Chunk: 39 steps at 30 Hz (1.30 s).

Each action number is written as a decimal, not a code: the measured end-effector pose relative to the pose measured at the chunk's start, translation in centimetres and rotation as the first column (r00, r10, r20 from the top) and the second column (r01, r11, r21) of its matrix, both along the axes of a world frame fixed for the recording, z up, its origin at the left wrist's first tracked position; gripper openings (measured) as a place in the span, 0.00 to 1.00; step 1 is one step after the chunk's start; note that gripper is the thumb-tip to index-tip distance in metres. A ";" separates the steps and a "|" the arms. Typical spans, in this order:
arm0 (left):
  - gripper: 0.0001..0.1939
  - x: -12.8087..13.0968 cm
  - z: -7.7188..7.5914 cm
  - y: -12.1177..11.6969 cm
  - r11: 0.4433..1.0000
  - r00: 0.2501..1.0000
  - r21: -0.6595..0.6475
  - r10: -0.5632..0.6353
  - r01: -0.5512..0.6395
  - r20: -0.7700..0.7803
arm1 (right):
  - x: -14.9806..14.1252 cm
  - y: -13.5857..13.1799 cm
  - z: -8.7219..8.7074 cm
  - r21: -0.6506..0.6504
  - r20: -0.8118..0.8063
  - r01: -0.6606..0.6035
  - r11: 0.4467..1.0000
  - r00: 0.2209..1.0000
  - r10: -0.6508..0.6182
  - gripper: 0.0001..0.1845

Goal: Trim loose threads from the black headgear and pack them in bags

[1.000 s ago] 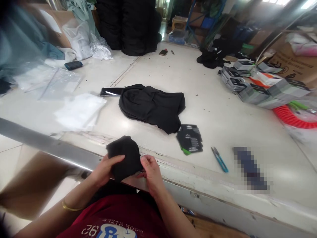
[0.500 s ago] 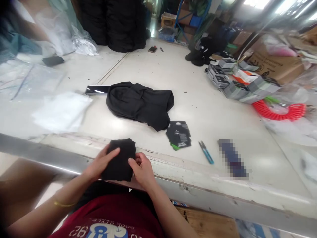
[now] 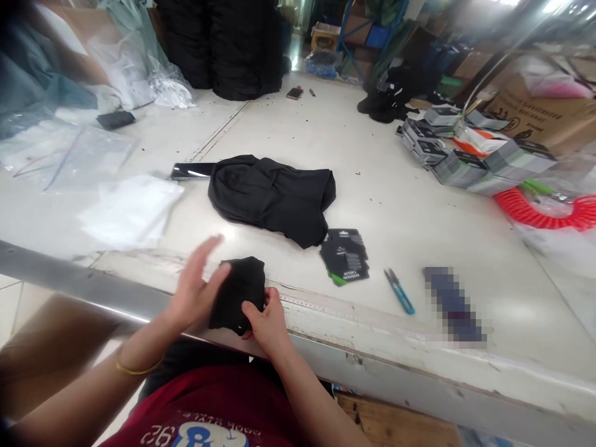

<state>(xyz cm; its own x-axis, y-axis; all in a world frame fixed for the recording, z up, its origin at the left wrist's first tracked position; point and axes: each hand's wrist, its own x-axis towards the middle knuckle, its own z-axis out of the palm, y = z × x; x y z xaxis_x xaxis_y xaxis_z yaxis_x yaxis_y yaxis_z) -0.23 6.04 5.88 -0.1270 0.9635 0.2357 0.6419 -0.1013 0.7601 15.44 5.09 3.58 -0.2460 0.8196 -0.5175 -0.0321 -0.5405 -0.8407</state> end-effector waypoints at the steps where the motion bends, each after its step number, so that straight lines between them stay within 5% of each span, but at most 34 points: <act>1: 0.23 0.3 0.3 0.2 0.988 0.980 -0.041 -0.156 0.152 -0.121 | 0.0 0.1 0.0 0.008 0.019 -0.003 1.000 1.000 0.003 0.20; 4: 0.23 1.6 -0.1 1.0 0.890 0.839 -0.242 -0.448 0.386 -0.308 | 0.0 0.3 -0.3 0.037 0.094 -0.032 0.999 0.995 0.029 0.19; 9: 0.27 1.7 -2.4 1.1 0.889 0.818 -0.236 -0.455 0.393 -0.352 | -0.3 0.1 -0.5 0.066 0.093 -0.018 0.998 0.996 0.012 0.19; 11: 0.26 1.0 -3.1 0.2 0.946 0.909 -0.132 -0.321 0.296 -0.266 | -0.2 -0.1 -0.3 0.033 0.031 0.012 0.999 0.999 -0.013 0.20; 13: 0.27 0.2 -3.5 -0.9 0.997 0.998 -0.072 -0.027 0.023 -0.055 | 0.2 -0.5 0.1 -0.006 -0.047 0.055 0.998 0.997 -0.055 0.21; 15: 0.32 0.0 -3.2 -2.1 0.957 0.936 -0.208 0.253 -0.204 0.245 | 0.7 -1.0 0.5 -0.043 -0.121 0.111 0.993 0.986 -0.115 0.22; 17: 0.37 0.3 -2.3 -3.1 0.893 0.790 -0.428 0.360 -0.138 0.497 | 1.2 -1.6 0.9 -0.058 -0.178 0.147 0.987 0.972 -0.155 0.23; 19: 0.35 1.1 -0.9 -3.8 0.831 0.688 -0.551 0.353 0.082 0.634 | 1.6 -2.0 1.3 -0.034 -0.212 0.122 0.992 0.969 -0.126 0.24; 21: 0.29 1.9 0.2 -3.8 0.783 0.648 -0.586 0.340 0.207 0.682 | 2.5 -1.4 1.6 0.045 -0.164 -0.001 0.999 0.986 0.008 0.22; 23: 0.26 2.1 0.5 -3.4 0.771 0.635 -0.606 0.371 0.197 0.678 | 4.5 0.5 1.7 0.160 0.068 -0.106 0.981 0.993 0.096 0.20; 25: 0.26 1.7 0.3 -2.8 0.764 0.619 -0.622 0.408 0.170 0.671 | 7.7 3.4 1.6 0.308 0.424 -0.101 0.946 0.905 -0.042 0.20; 27: 0.26 1.2 -0.2 -2.3 0.749 0.607 -0.631 0.411 0.200 0.680 | 11.2 6.2 1.3 0.512 0.618 -0.038 0.858 0.710 -0.337 0.30; 31: 0.26 0.4 -0.6 -2.0 0.739 0.584 -0.609 0.368 0.288 0.723 | 15.5 9.2 -0.5 0.445 0.843 -0.212 0.870 0.427 -0.328 0.51; 34: 0.26 0.4 -0.5 -2.0 0.730 0.589 -0.606 0.351 0.315 0.728 | 15.7 9.3 -1.6 0.333 0.905 -0.222 0.916 0.346 -0.245 0.52; 39: 0.26 0.3 -0.5 -2.0 0.732 0.574 -0.599 0.351 0.324 0.740 | 15.2 9.3 -1.6 0.354 0.905 -0.204 0.913 0.319 -0.280 0.46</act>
